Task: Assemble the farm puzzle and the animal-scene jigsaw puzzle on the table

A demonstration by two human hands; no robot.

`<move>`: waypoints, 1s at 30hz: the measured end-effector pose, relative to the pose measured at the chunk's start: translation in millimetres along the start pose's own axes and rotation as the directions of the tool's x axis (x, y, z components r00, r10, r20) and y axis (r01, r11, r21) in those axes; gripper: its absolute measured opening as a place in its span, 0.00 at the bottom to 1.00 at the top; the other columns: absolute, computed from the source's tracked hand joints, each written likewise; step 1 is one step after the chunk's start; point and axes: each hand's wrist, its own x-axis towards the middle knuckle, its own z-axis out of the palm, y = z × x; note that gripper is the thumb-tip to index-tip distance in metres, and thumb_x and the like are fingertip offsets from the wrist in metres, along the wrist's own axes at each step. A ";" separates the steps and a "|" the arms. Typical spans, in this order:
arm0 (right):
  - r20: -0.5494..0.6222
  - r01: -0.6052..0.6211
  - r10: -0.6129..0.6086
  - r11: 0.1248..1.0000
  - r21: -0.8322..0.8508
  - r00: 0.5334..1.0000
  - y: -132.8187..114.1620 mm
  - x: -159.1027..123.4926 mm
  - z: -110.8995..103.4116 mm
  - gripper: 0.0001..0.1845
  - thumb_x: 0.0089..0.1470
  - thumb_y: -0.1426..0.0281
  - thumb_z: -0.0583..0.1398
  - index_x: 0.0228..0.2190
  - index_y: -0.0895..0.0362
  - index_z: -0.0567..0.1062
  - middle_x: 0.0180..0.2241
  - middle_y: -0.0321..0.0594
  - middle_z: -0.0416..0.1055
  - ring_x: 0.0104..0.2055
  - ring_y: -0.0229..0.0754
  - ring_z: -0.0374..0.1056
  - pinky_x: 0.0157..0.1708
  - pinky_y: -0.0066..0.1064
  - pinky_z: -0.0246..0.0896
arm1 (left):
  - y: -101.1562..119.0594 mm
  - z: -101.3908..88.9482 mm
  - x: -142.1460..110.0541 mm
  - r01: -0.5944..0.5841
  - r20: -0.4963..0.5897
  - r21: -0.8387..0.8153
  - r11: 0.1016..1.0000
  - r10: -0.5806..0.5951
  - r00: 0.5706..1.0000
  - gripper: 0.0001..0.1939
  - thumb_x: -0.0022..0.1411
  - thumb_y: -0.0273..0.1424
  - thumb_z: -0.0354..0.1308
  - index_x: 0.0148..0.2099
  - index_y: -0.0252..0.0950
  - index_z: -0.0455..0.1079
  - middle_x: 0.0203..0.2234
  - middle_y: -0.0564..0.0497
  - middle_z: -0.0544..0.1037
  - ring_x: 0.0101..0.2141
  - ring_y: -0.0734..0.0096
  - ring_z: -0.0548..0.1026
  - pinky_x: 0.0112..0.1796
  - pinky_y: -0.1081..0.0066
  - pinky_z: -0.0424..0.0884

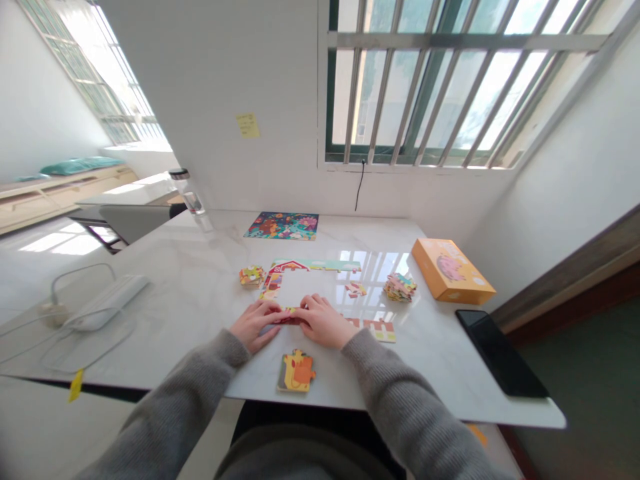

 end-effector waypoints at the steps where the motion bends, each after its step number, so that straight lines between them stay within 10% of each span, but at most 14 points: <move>1: 0.003 0.001 -0.001 1.000 0.011 1.000 0.3 -0.7 -1.2 0.23 0.60 0.75 0.58 0.55 0.47 0.73 0.45 0.43 0.67 0.48 0.47 0.61 0.53 0.42 0.61 | 0.5 -0.5 -0.2 0.002 0.003 0.002 1.000 -0.002 1.000 0.21 0.65 0.33 0.55 0.59 0.47 0.71 0.47 0.47 0.72 0.49 0.57 0.67 0.51 0.56 0.67; 16: -0.032 -0.296 0.296 0.955 0.001 0.955 37.4 -81.2 -32.3 0.18 0.55 0.61 0.66 0.47 0.50 0.74 0.47 0.44 0.67 0.52 0.52 0.62 0.55 0.48 0.59 | 2.5 -3.1 -1.3 0.016 0.007 -0.015 1.000 -0.016 1.000 0.21 0.66 0.33 0.54 0.59 0.45 0.71 0.49 0.46 0.73 0.49 0.56 0.67 0.52 0.55 0.67; 30: -0.072 -0.292 0.291 0.956 -0.008 0.954 22.6 -65.3 -19.5 0.17 0.52 0.62 0.68 0.42 0.53 0.72 0.44 0.42 0.68 0.48 0.49 0.63 0.52 0.45 0.57 | -1.8 0.5 -1.8 0.019 0.000 -0.016 1.000 -0.020 1.000 0.20 0.65 0.34 0.54 0.58 0.45 0.72 0.49 0.46 0.73 0.50 0.57 0.67 0.52 0.56 0.67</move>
